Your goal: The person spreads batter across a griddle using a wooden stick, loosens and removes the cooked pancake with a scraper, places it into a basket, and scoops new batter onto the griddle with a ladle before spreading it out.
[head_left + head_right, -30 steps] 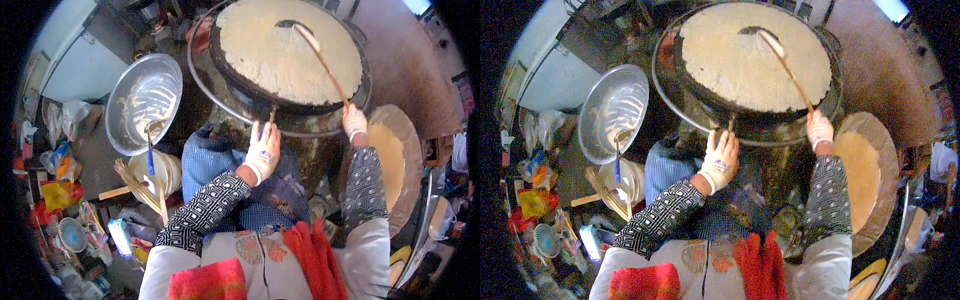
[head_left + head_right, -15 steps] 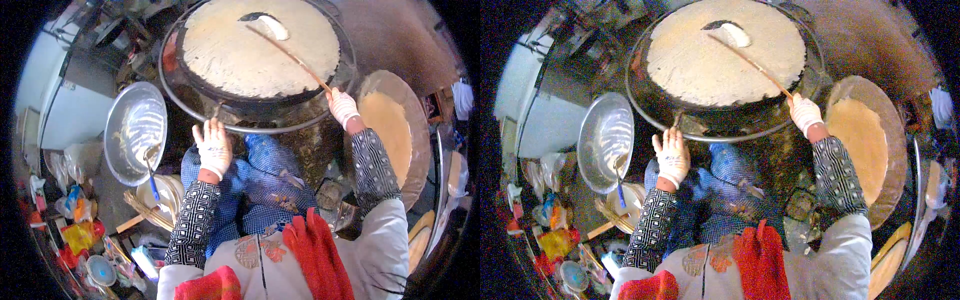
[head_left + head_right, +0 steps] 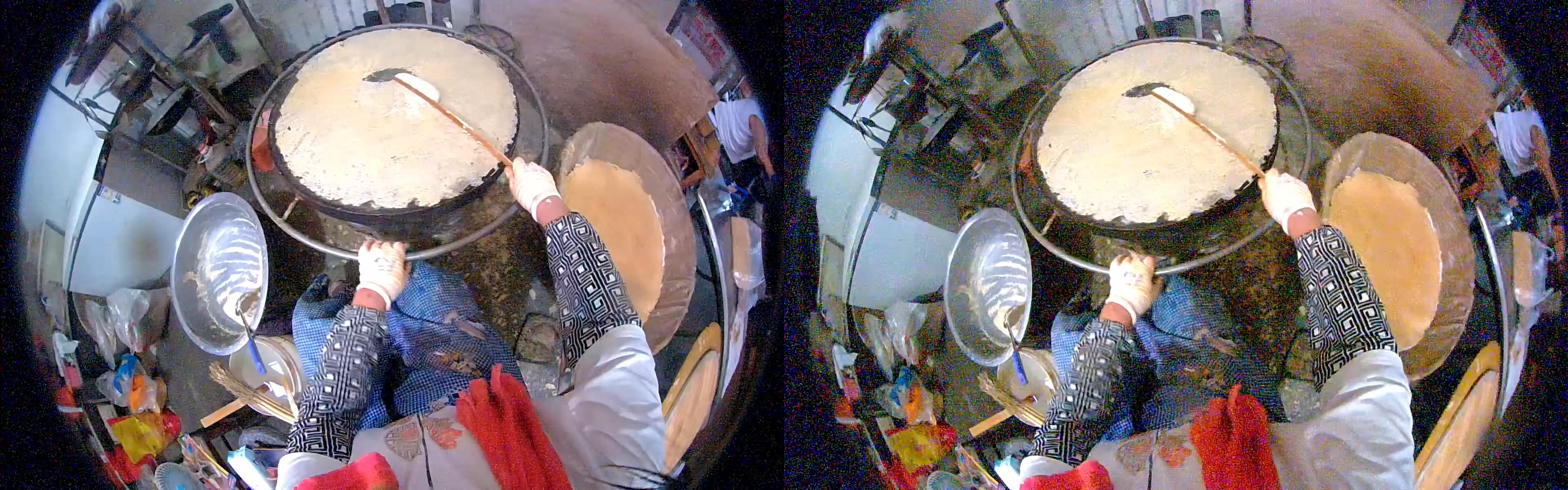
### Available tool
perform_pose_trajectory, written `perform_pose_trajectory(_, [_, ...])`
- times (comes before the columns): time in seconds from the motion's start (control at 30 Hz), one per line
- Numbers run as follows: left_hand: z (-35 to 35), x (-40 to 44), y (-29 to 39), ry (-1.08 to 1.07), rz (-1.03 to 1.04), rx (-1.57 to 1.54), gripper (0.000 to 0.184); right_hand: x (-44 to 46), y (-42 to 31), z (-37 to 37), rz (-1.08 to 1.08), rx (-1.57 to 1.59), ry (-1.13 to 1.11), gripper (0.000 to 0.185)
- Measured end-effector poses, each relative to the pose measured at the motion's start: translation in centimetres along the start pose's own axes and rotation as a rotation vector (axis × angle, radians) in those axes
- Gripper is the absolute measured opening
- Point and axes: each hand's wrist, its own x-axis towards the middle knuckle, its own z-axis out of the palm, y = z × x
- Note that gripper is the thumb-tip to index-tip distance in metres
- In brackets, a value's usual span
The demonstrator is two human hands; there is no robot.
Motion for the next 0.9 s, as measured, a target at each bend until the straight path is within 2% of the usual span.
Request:
perform_pose_trajectory(0.03, [0.0,-0.1,-0.8,-0.018,-0.036,0.039,0.03,-0.8,-0.2,-0.7,-0.02,0.014,-0.021,0.032])
perform_pose_trajectory(0.1, [0.5,-0.8,-2.8,0.041,0.035,0.091,0.029,-3.4,-1.0,-1.9,-0.073,0.041,-0.048,0.032])
perform_pose_trajectory(0.13, [0.6,-0.5,-3.9,-0.072,-0.012,0.109,0.048,-4.4,-0.7,-0.9,-0.084,0.031,-0.087,0.031])
perform_pose_trajectory(0.23, [2.5,-0.6,-6.8,-0.119,-0.098,0.263,0.023,-6.9,3.5,3.6,0.0,-0.003,-0.155,0.032])
perform_pose_trajectory(0.27, [2.8,-1.0,-7.4,-0.03,-0.107,0.181,0.016,-6.6,4.7,4.9,0.025,-0.009,-0.119,0.031])
perform_pose_trajectory(0.37, [3.9,-1.5,-11.0,-0.098,-0.07,0.311,0.02,-4.8,4.8,6.5,0.049,-0.043,-0.001,0.032])
perform_pose_trajectory(0.4, [4.8,-1.7,-12.4,-0.081,-0.058,0.374,0.02,-3.8,4.0,6.3,0.059,-0.046,-0.015,0.033])
perform_pose_trajectory(0.43, [4.7,-1.6,-13.5,-0.135,-0.075,0.311,0.019,-2.8,3.4,6.2,0.069,-0.052,-0.03,0.035])
perform_pose_trajectory(0.5, [6.2,-2.2,-16.1,0.047,-0.01,0.414,0.015,-0.7,2.8,7.5,0.081,-0.071,-0.041,0.037])
perform_pose_trajectory(0.53, [7.9,-1.4,-17.9,-0.083,-0.104,0.462,0.018,-0.1,2.4,7.8,0.084,-0.08,-0.044,0.038])
perform_pose_trajectory(0.57, [9.4,-1.3,-19.4,-0.04,-0.167,0.428,0.024,-0.6,0.9,5.8,0.124,-0.04,-0.12,0.043])
perform_pose_trajectory(0.63, [10.8,-1.4,-21.9,-0.028,-0.15,0.453,0.03,-1.1,-1.2,6.3,0.172,0.061,-0.208,0.048])
perform_pose_trajectory(0.67, [13.2,-1.2,-24.3,0.112,-0.096,0.333,0.033,-2.3,-2.3,6.5,0.157,0.168,-0.181,0.044])
perform_pose_trajectory(0.73, [18.7,0.0,-30.6,0.437,0.186,0.007,0.039,-6.4,-4.7,7.3,0.121,0.379,-0.124,0.037])
perform_pose_trajectory(0.77, [19.7,0.2,-31.4,0.445,0.148,0.013,0.039,-8.8,-5.7,7.9,0.101,0.483,-0.099,0.034])
perform_pose_trajectory(0.83, [20.6,0.8,-32.5,0.411,0.042,0.035,0.038,-13.1,-7.3,10.3,0.014,1.069,-0.039,0.029])
perform_pose_trajectory(0.9, [18.5,0.5,-30.9,0.262,-0.118,0.084,0.035,-17.4,-9.3,7.1,0.176,1.41,-0.107,0.043])
